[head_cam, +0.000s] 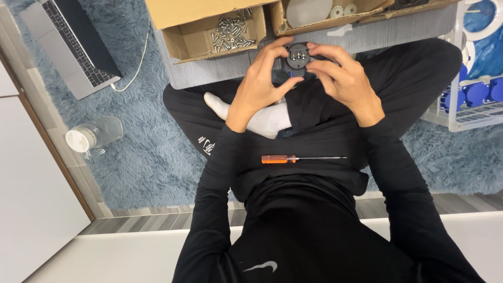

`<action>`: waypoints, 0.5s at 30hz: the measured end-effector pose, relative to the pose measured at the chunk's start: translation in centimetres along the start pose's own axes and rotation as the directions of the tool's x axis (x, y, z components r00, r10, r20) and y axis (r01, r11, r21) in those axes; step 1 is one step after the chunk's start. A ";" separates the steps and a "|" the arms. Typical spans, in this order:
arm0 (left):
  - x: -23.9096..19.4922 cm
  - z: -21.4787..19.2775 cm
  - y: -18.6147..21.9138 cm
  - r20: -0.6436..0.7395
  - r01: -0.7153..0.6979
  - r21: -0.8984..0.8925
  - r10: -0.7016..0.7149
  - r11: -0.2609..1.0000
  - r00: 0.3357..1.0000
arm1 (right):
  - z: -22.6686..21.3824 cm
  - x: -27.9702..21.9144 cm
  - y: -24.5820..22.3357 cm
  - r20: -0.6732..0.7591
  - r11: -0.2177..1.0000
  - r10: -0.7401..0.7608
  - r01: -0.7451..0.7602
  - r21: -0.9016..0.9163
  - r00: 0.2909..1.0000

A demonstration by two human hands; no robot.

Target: Assembling small electrical components or light fixtures by hand and with a screwdriver while sitting on the floor.

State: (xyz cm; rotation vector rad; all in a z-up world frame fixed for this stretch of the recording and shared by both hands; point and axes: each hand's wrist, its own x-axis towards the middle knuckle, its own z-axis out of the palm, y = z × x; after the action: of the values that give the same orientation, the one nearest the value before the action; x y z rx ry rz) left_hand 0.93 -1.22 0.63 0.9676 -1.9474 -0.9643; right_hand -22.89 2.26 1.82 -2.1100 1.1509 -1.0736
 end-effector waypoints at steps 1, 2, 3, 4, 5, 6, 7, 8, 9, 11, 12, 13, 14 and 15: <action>-0.1 0.1 -0.1 -0.002 0.002 0.002 -0.002 1.000 1.000 | 0.1 0.0 0.0 0.002 1.000 -0.001 0.001 0.003 1.000; -0.1 0.2 -0.2 -0.023 -0.003 -0.002 0.003 1.000 1.000 | 0.2 0.0 0.1 -0.004 1.000 -0.004 0.004 -0.003 1.000; 0.0 0.4 -0.3 -0.043 -0.008 -0.006 0.007 1.000 0.999 | 0.2 -0.1 0.1 -0.010 1.000 -0.007 0.007 -0.009 1.000; 0.0 0.5 -0.5 -0.043 -0.006 -0.008 0.005 1.000 0.999 | 0.4 -0.2 0.2 -0.008 1.000 -0.004 0.004 -0.009 1.000; 0.0 0.5 -0.6 -0.047 0.001 -0.012 -0.002 1.000 0.999 | 0.5 -0.2 0.4 -0.015 1.000 -0.007 0.007 -0.010 1.000; 0.0 0.6 -0.7 -0.052 0.009 -0.015 -0.010 1.000 0.999 | 0.6 -0.3 0.5 -0.022 1.000 -0.011 0.011 -0.011 1.000; -0.1 0.6 -0.8 -0.052 0.011 -0.016 -0.012 1.000 0.999 | 0.7 -0.4 0.6 -0.020 1.000 -0.010 0.010 -0.009 1.000; -0.1 0.6 -0.8 -0.053 0.013 -0.015 -0.013 1.000 0.998 | 0.8 -0.4 0.7 -0.021 1.000 -0.016 0.016 -0.010 1.000; -0.1 0.7 -0.9 -0.054 0.014 -0.015 -0.015 1.000 0.998 | 0.8 -0.5 0.9 -0.022 1.000 -0.022 0.022 -0.010 1.000; -0.2 0.7 -1.0 -0.051 0.023 -0.019 -0.024 1.000 0.998 | 0.8 -0.4 0.6 -0.020 1.000 -0.020 0.020 -0.013 1.000; -0.2 0.7 -1.0 -0.048 0.029 -0.023 -0.030 0.999 0.998 | 0.7 -0.4 0.6 -0.019 1.000 -0.019 0.019 -0.017 1.000; -0.1 0.7 -0.9 -0.049 0.029 -0.024 -0.030 0.999 0.998 | 0.7 -0.4 0.6 -0.018 1.000 -0.019 0.019 -0.018 1.000; -0.1 0.6 -0.8 -0.053 0.029 -0.024 -0.030 0.999 0.998 | 0.8 -0.4 0.6 -0.018 1.000 -0.022 0.021 -0.021 1.000; -0.1 0.6 -0.8 -0.057 0.029 -0.024 -0.031 0.999 0.998 | 0.8 -0.4 0.6 -0.018 0.999 -0.024 0.023 -0.025 1.000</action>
State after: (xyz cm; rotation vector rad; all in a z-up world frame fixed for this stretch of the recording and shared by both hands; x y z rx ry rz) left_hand 0.65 -1.28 -0.32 1.0030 -1.8751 -0.9639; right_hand -22.65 2.36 0.82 -2.1417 1.1562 -1.0969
